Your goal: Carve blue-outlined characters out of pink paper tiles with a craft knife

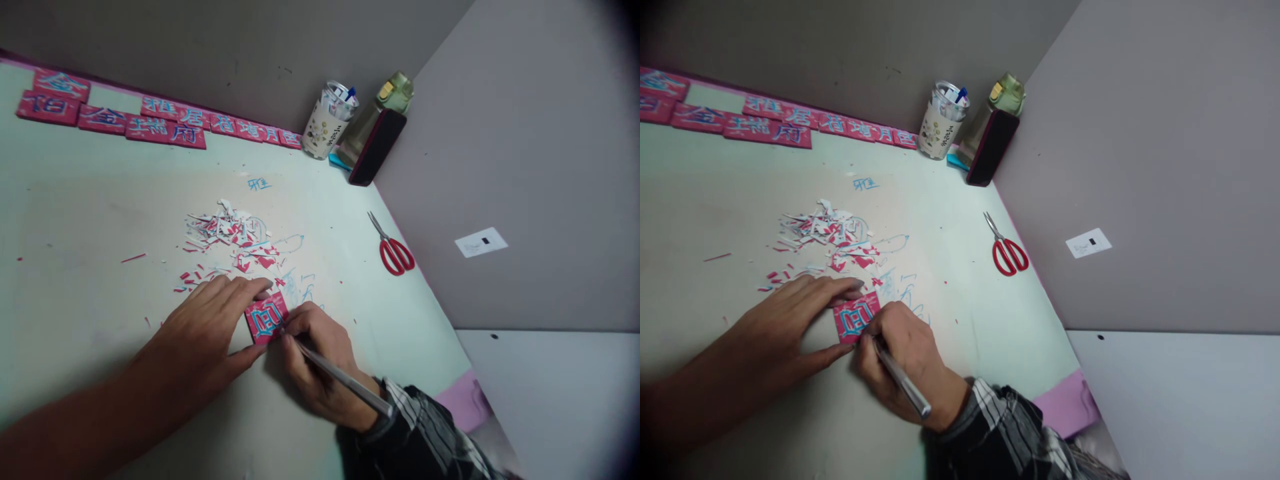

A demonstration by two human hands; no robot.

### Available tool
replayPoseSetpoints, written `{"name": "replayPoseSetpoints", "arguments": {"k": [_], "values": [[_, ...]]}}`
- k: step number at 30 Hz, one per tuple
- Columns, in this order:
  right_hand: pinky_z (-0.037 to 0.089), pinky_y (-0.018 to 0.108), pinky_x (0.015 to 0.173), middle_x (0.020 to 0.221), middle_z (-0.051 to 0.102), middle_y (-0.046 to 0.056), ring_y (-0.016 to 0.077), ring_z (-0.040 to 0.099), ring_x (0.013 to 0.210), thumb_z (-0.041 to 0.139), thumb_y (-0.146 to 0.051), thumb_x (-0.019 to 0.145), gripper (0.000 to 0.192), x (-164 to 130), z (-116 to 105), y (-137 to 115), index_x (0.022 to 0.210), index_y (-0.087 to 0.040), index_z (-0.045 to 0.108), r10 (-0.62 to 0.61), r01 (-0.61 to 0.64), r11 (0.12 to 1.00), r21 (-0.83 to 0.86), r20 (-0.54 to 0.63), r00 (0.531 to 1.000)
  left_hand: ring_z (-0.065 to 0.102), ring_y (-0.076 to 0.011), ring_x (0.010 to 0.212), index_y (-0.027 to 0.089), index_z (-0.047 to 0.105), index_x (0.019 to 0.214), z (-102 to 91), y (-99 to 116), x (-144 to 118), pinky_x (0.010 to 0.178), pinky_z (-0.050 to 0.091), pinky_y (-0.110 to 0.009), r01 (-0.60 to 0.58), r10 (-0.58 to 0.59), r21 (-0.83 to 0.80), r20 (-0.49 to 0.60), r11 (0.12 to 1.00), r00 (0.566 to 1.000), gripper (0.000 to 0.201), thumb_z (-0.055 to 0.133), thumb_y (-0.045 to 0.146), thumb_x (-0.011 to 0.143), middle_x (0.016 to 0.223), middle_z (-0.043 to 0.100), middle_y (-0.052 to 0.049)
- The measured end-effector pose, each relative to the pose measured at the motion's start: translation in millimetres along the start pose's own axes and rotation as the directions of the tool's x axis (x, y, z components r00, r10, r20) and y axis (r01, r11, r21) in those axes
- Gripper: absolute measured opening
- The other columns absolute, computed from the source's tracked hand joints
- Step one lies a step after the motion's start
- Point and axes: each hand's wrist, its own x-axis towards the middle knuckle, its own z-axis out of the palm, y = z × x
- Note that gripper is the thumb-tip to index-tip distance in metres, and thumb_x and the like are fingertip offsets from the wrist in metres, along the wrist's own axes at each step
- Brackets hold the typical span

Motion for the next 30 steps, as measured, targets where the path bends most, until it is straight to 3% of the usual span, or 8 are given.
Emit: {"name": "replayPoseSetpoints", "arguments": {"k": [10,30], "values": [[0.049,0.029,0.064,0.083,0.061,0.003,0.0162,0.057,0.07,0.049,-0.011,0.096,0.014,6.5,-3.4,-6.3,0.094,-0.025,0.047,0.002,0.0,0.998,-0.07,0.036,0.999,0.07,-0.035,0.11,0.021,0.048,0.14,-0.2,1.1,1.2,0.093,0.055,-0.049,0.003,-0.004,-0.02,-0.018,1.0,1.0,0.052,0.063,0.023,0.09,0.125,0.074,-0.013],[0.044,0.028,0.061,0.081,0.058,0.001,0.0149,0.051,0.066,0.048,-0.014,0.098,0.013,8.3,-9.0,-9.4,0.091,-0.025,0.046,0.038,-0.034,0.998,-0.058,0.085,0.996,0.07,-0.0367,0.109,0.018,0.042,0.143,-2.9,2.4,2.2,0.09,0.057,-0.051,-0.028,0.028,-0.005,0.013,1.0,1.0,0.059,0.065,0.021,0.089,0.126,0.073,-0.015]]}}
